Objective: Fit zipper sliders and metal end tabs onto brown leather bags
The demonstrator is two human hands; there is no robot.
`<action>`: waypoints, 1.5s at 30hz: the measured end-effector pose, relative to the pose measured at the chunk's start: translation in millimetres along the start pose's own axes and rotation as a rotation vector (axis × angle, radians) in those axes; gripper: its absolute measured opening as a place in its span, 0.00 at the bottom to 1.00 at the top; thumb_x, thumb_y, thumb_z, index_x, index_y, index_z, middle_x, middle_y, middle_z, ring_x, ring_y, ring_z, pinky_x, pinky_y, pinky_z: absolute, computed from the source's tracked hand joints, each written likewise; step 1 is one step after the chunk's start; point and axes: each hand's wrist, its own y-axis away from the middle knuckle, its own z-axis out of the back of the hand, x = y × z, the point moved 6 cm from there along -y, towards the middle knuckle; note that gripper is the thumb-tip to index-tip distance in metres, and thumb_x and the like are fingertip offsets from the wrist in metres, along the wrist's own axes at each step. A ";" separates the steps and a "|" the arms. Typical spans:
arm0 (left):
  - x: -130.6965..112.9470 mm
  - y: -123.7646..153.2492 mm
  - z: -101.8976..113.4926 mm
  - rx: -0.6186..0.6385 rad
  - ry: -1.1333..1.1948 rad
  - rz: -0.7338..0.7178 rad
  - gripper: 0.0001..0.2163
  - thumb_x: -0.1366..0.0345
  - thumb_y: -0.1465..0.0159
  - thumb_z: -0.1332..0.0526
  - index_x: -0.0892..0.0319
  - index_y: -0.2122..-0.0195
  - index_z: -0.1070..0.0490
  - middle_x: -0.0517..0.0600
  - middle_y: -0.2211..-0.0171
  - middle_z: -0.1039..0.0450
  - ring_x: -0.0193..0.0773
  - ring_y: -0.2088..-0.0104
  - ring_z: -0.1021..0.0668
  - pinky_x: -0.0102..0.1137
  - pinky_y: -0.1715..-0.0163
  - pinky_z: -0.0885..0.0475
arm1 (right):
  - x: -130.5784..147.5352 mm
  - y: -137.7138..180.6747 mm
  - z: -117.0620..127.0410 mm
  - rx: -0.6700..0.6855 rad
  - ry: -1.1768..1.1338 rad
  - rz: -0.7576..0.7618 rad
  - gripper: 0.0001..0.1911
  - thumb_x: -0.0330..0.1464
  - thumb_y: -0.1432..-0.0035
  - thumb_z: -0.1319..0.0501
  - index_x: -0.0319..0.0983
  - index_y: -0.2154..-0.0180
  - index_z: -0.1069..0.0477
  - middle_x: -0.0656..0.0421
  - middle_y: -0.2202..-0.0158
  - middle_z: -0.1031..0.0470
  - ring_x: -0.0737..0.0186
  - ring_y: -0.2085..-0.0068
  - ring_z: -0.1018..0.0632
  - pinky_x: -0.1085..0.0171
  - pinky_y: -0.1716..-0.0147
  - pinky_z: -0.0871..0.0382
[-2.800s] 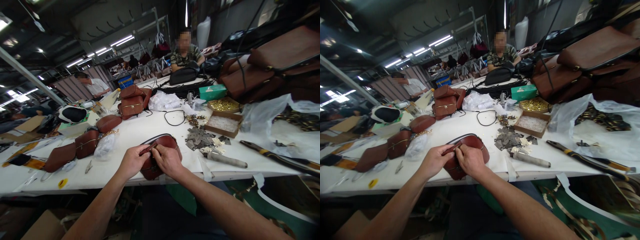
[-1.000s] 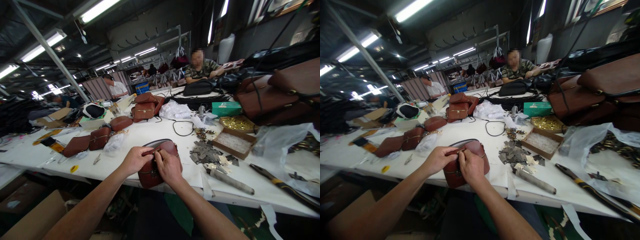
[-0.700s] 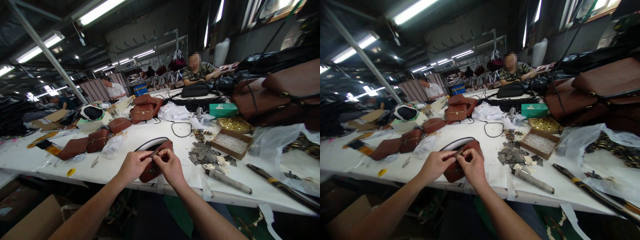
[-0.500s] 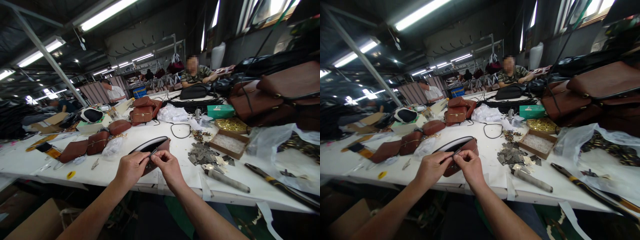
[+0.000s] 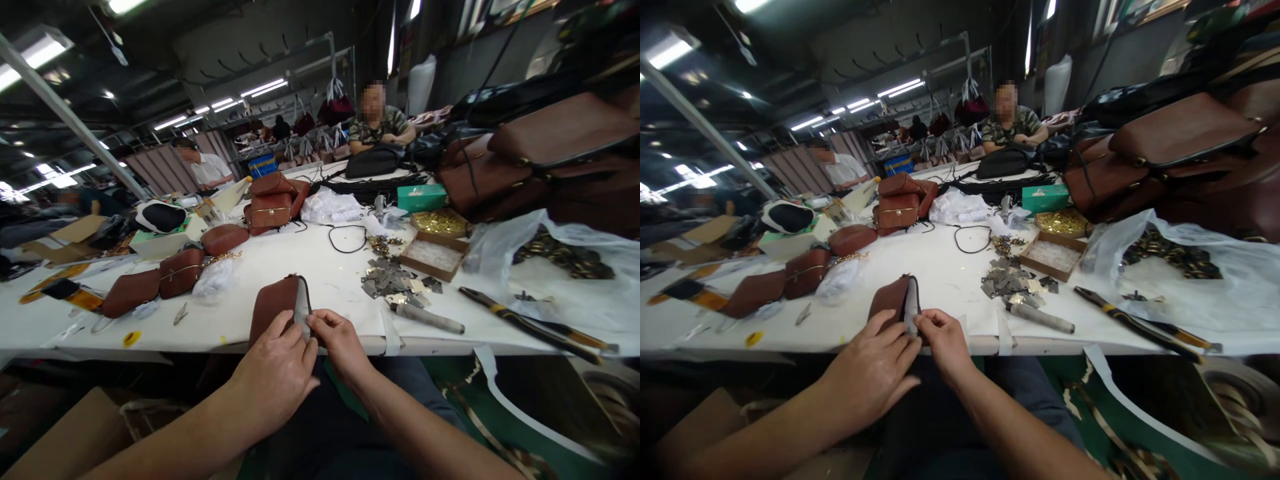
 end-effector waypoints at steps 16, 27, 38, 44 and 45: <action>-10.5 -16.3 -126.7 -0.080 0.210 -0.333 0.09 0.72 0.29 0.42 0.59 0.67 0.28 0.52 0.68 0.25 0.43 0.63 0.24 0.36 0.68 0.31 | -66.0 36.9 93.6 -0.477 0.030 -0.031 0.20 0.44 0.49 0.27 0.41 0.59 0.28 0.64 0.71 0.25 0.64 0.71 0.29 0.65 0.70 0.35; -7.8 2.4 -143.4 0.120 0.370 -0.119 0.27 0.57 0.30 0.38 0.63 0.32 0.35 0.68 0.32 0.35 0.57 0.28 0.37 0.53 0.29 0.43 | -71.8 37.1 103.7 -0.608 0.332 -0.027 0.17 0.45 0.46 0.30 0.42 0.66 0.34 0.65 0.74 0.30 0.64 0.75 0.31 0.65 0.74 0.38; 1.1 -2.6 -140.6 0.091 0.416 -0.121 0.28 0.55 0.35 0.33 0.60 0.36 0.31 0.66 0.33 0.33 0.54 0.31 0.33 0.48 0.31 0.39 | 4.5 31.1 101.6 -0.358 1.240 -0.038 0.09 0.42 0.38 0.36 0.45 0.61 0.23 0.60 0.69 0.18 0.57 0.68 0.20 0.62 0.68 0.35; 5.7 -2.6 -142.9 0.127 0.483 -0.119 0.27 0.53 0.34 0.35 0.59 0.36 0.30 0.64 0.35 0.31 0.54 0.32 0.32 0.48 0.31 0.40 | 104.1 -26.4 153.7 -0.498 1.679 0.196 0.12 0.39 0.35 0.39 0.44 0.56 0.19 0.56 0.56 0.17 0.56 0.58 0.19 0.61 0.58 0.30; 5.9 -2.8 -142.4 0.138 0.495 -0.116 0.27 0.53 0.33 0.36 0.59 0.36 0.31 0.64 0.35 0.31 0.54 0.32 0.32 0.48 0.31 0.41 | 114.3 -40.7 165.8 -0.502 1.746 0.169 0.14 0.38 0.36 0.39 0.43 0.53 0.19 0.54 0.51 0.18 0.56 0.56 0.19 0.61 0.57 0.30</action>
